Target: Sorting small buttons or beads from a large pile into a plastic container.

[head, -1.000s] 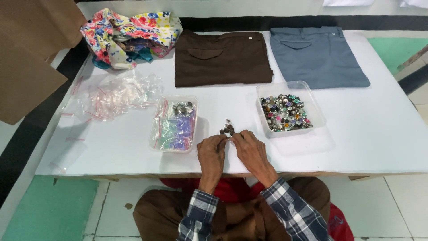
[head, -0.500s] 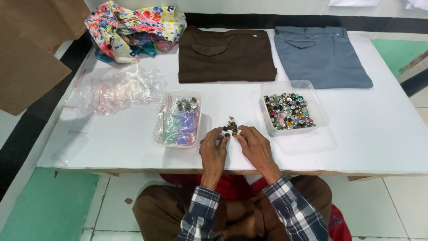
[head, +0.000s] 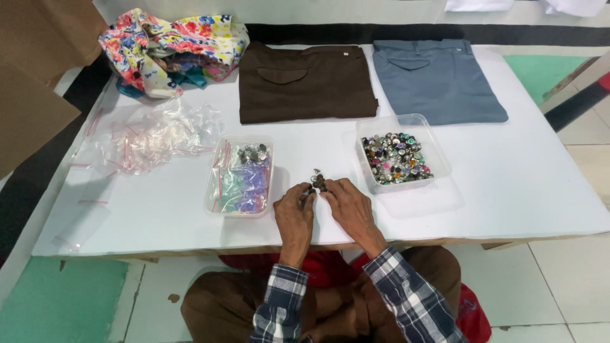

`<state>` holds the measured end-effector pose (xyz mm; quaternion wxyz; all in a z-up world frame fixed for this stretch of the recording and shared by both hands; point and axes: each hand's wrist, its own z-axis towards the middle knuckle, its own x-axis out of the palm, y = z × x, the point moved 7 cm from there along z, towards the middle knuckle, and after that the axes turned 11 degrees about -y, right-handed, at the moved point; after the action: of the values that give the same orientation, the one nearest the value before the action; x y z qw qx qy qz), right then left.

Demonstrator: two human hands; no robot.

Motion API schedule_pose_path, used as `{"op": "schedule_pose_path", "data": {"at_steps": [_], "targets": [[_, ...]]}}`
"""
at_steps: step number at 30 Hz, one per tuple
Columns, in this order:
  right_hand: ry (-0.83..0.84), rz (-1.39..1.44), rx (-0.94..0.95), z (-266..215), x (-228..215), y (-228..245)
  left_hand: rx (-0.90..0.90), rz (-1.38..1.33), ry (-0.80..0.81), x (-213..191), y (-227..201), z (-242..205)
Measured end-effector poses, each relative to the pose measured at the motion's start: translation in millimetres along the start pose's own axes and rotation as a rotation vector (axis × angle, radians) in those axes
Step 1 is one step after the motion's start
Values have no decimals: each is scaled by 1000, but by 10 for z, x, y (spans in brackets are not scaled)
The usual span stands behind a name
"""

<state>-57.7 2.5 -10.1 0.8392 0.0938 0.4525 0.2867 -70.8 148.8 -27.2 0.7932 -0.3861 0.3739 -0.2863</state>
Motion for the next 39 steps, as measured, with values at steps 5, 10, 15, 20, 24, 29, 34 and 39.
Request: {"op": "schedule_pose_path", "data": {"at_steps": [5,10,15,20,24,29,34,39], "targets": [[-54,-27,-68,-30,-94,105,-9,29,-5,101,142,-30],[-156,-3,-140,-83,-205,150,17,15,-30,73,-8,-34],[-283,171,-103,-1,-593,46,196,-96,-30,-38,-712,18],[-171,-25,-42,566,-1026,-693,448,-87,97,542,-1073,117],[168,-63,101,954,-991,-1174,576,47,251,1280,-1040,289],[273,-124,32,1137,-746,-1342,623,191,392,1579,-1026,436],[268,-50,27,1218,-624,-1252,610,268,444,1511,-1122,492],[359,-151,45,1166,-497,-1263,581,335,574,1516,-1217,503]]}}
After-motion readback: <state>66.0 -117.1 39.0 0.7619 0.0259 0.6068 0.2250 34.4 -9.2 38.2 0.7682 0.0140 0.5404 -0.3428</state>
